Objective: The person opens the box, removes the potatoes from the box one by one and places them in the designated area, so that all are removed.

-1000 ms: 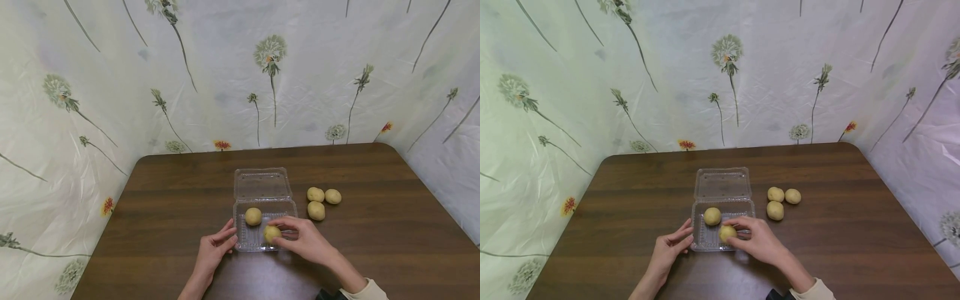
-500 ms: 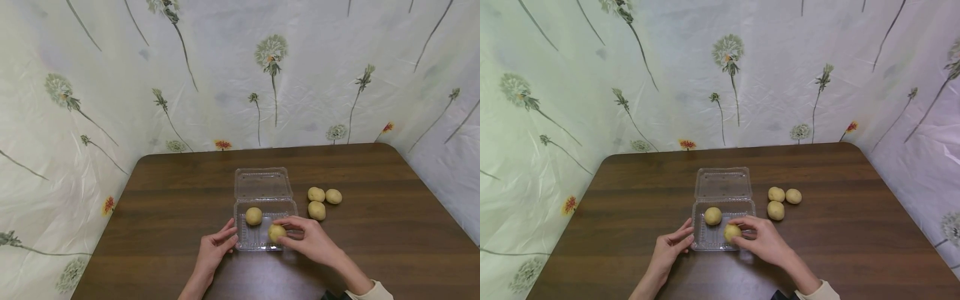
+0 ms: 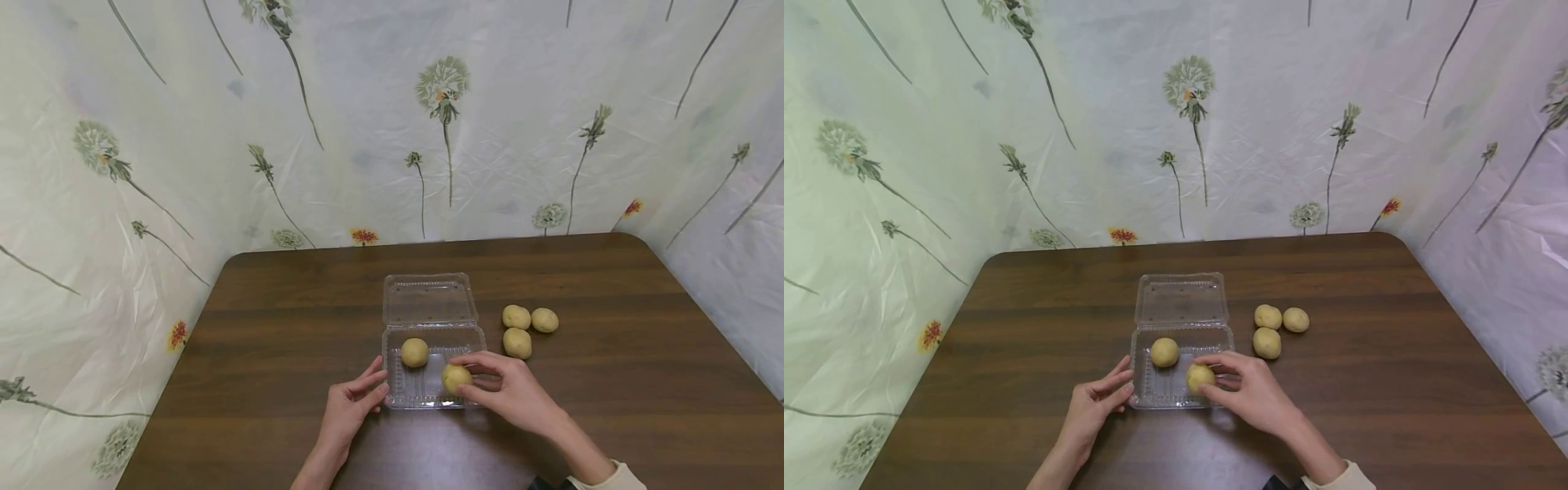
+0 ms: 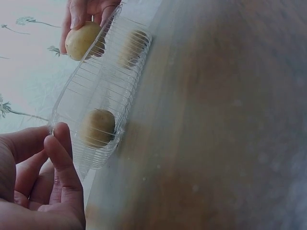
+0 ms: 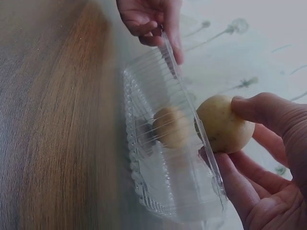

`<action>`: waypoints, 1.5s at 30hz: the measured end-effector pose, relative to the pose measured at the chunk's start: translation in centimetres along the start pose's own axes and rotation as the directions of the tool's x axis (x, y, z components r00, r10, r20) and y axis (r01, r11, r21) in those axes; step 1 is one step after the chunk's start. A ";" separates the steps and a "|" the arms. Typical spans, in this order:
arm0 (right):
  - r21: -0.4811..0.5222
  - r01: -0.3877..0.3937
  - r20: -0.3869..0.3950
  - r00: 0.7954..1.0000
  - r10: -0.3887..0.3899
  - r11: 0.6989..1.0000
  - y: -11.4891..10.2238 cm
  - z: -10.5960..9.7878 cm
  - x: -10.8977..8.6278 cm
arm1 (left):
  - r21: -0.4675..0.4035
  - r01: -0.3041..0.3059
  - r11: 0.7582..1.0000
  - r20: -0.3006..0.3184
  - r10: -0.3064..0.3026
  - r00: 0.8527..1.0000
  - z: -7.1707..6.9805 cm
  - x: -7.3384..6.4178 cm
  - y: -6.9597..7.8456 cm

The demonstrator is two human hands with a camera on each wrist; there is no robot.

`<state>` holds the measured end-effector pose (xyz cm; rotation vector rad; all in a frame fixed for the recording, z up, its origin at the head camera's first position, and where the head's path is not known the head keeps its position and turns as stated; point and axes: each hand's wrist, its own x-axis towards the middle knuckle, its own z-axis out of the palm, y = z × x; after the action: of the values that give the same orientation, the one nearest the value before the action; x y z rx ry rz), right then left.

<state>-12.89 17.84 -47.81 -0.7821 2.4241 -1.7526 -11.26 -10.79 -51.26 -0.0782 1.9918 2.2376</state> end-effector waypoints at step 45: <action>0.062 -0.030 -0.186 0.982 0.041 0.998 0.8 -2.0 -2.1 | 0.015 0.007 1.000 -0.008 -0.007 1.000 0.1 0.0 0.0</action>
<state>-12.04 20.64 -48.34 -0.5890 2.4688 -1.9558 -11.26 -10.72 -51.22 -0.0920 2.0087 2.2219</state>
